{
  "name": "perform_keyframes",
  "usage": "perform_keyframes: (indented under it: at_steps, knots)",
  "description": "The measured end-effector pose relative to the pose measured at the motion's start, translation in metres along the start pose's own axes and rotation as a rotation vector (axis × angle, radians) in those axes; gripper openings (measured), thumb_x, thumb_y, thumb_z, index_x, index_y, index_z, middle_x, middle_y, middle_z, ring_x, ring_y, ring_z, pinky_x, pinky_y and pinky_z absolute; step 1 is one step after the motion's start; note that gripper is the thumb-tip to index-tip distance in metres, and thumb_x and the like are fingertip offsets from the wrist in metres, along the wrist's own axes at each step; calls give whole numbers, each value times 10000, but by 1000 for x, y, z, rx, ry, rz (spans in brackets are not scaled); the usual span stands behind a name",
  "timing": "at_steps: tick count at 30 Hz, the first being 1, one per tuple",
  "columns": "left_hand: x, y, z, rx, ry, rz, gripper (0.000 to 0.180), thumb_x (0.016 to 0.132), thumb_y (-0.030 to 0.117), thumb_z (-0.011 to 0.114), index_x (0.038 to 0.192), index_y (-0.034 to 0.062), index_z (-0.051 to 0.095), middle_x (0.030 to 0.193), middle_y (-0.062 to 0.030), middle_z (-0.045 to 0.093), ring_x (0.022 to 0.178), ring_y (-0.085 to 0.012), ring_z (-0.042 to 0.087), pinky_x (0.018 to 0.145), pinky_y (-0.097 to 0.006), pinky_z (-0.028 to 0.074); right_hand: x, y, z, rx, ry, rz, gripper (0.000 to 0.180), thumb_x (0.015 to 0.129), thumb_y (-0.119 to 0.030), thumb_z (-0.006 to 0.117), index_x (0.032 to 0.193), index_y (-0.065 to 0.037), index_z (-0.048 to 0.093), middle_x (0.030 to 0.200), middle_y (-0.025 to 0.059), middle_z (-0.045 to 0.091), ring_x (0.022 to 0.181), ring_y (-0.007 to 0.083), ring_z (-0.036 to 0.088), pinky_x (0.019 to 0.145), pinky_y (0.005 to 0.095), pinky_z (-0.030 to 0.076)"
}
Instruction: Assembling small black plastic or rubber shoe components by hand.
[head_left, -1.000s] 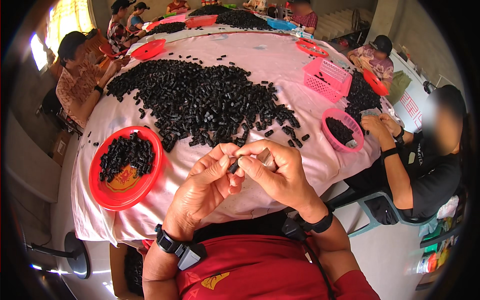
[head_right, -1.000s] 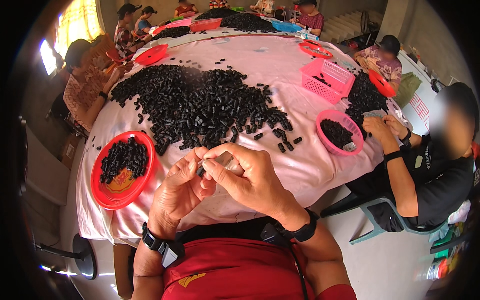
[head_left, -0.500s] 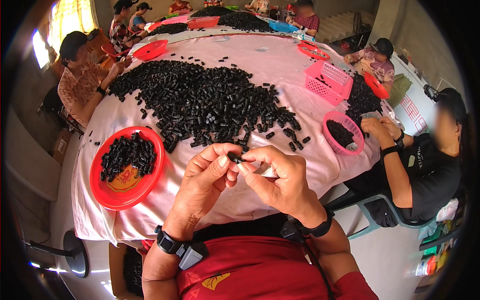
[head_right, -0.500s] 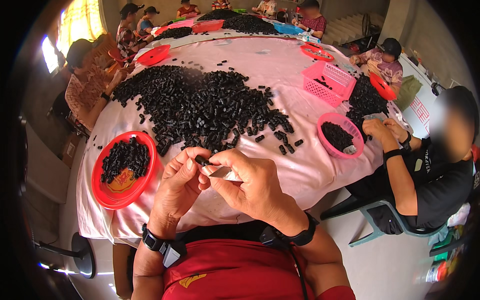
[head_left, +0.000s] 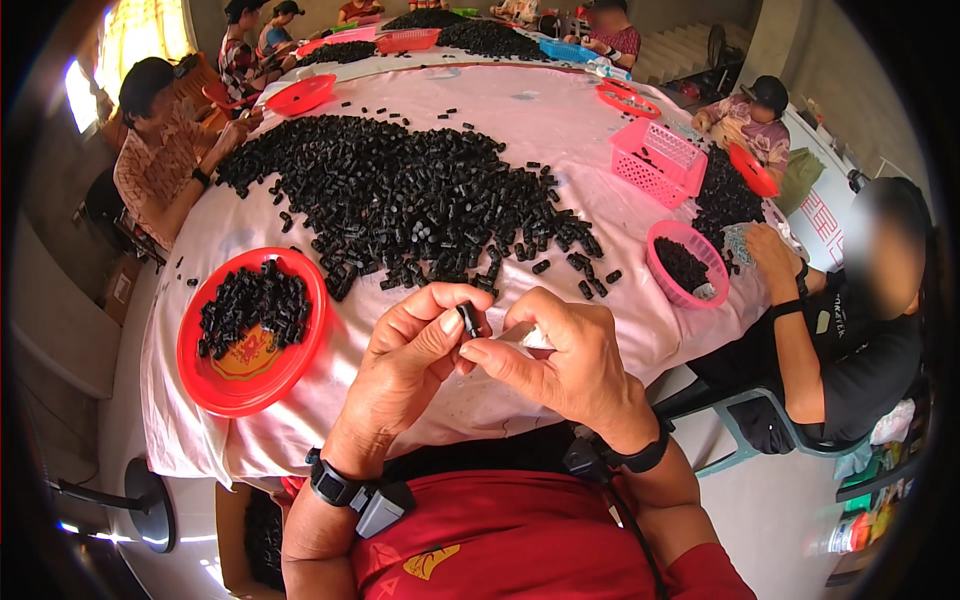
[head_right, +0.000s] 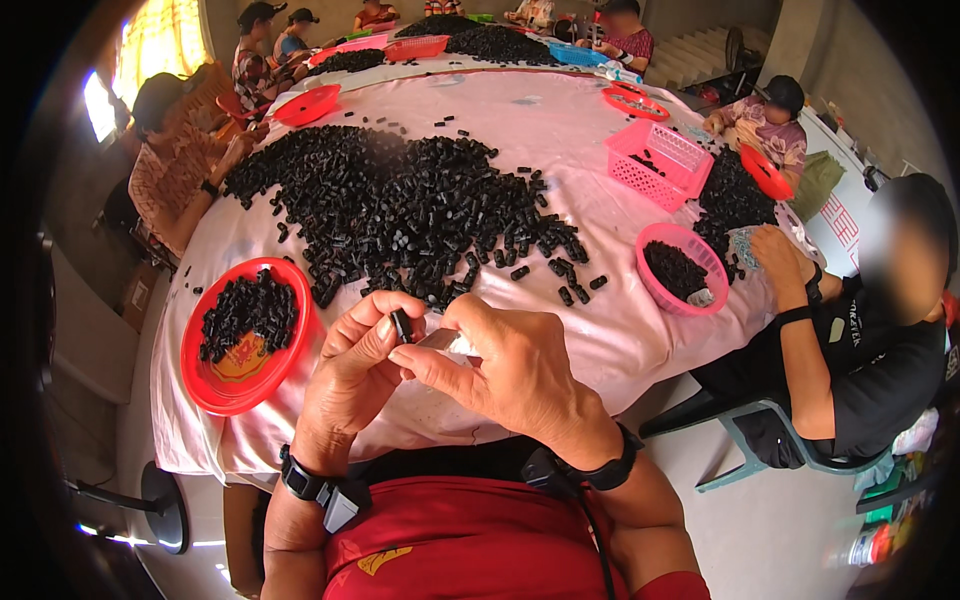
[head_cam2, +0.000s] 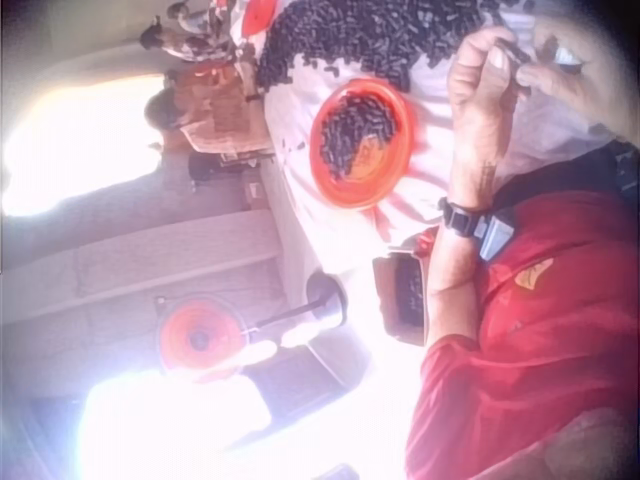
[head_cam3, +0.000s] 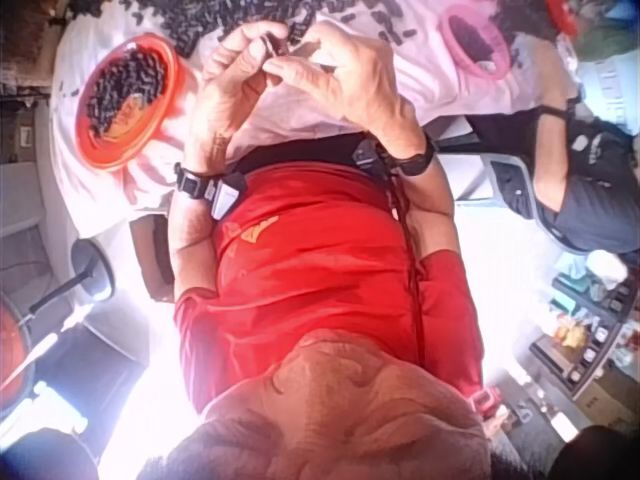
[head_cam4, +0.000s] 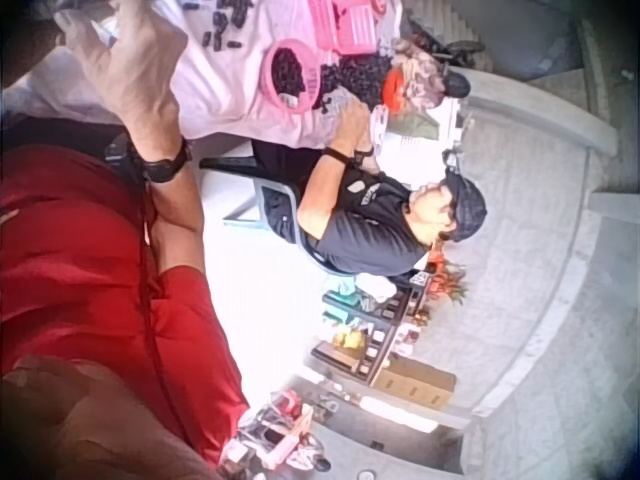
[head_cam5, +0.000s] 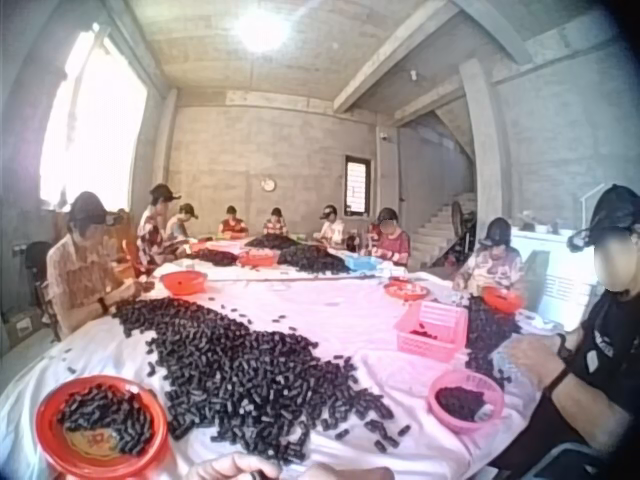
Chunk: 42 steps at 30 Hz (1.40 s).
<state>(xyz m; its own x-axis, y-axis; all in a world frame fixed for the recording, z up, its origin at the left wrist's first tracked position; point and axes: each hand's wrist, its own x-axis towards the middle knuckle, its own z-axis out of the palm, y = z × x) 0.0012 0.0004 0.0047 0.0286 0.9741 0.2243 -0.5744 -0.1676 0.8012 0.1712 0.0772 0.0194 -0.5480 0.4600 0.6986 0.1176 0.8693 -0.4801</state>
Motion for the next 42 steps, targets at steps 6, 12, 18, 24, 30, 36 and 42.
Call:
perform_keyframes:
  at_steps: [6,12,18,24,30,36,42]
  knots:
    - [0,-1,1,27,-50,-30,283,983,204,570,1209,37,604,986,9,634,838,-48,559,761,-213,460,2,0,-2,-79,-34,28,483,771,-506,762,786,-59,578,557,87,565,481,240,598,435,339,437]
    - [-2,2,8,69,-12,-57,285,989,209,562,1209,33,606,1017,-1,642,876,-51,567,784,-214,464,2,2,-2,-126,-56,2,534,761,-564,739,742,-59,566,537,91,530,464,247,572,430,353,416]
    - [-2,-1,3,84,-22,-57,291,995,217,550,1206,24,607,998,-7,647,796,-38,523,695,-195,418,3,-2,-6,-166,-145,63,500,740,-503,787,767,-36,610,638,92,636,536,230,653,478,317,492]
    - [-1,-1,7,102,-9,-49,290,997,212,547,1206,20,607,985,-6,644,771,-35,503,673,-194,402,0,2,-4,-206,-155,39,502,752,-513,772,781,-36,617,633,91,640,537,229,659,482,316,502]
    - [-1,-1,7,96,-11,-50,291,997,216,547,1204,20,609,1031,-19,655,777,-35,508,677,-200,409,2,-1,-4,-199,-139,48,517,755,-526,763,777,-32,611,629,89,644,533,235,659,483,318,507]
    - [-1,-2,3,118,-17,-56,293,993,226,558,1200,27,614,1014,-8,659,782,-25,522,659,-190,403,1,1,-4,-220,-153,50,510,757,-513,766,766,-30,605,632,89,647,535,236,659,481,324,503]
    - [-2,-4,4,102,26,-77,285,991,228,562,1199,43,620,995,-1,657,757,-20,513,643,-181,394,2,3,-3,-214,-153,36,490,769,-494,763,763,-30,607,633,91,647,539,237,661,481,328,502]
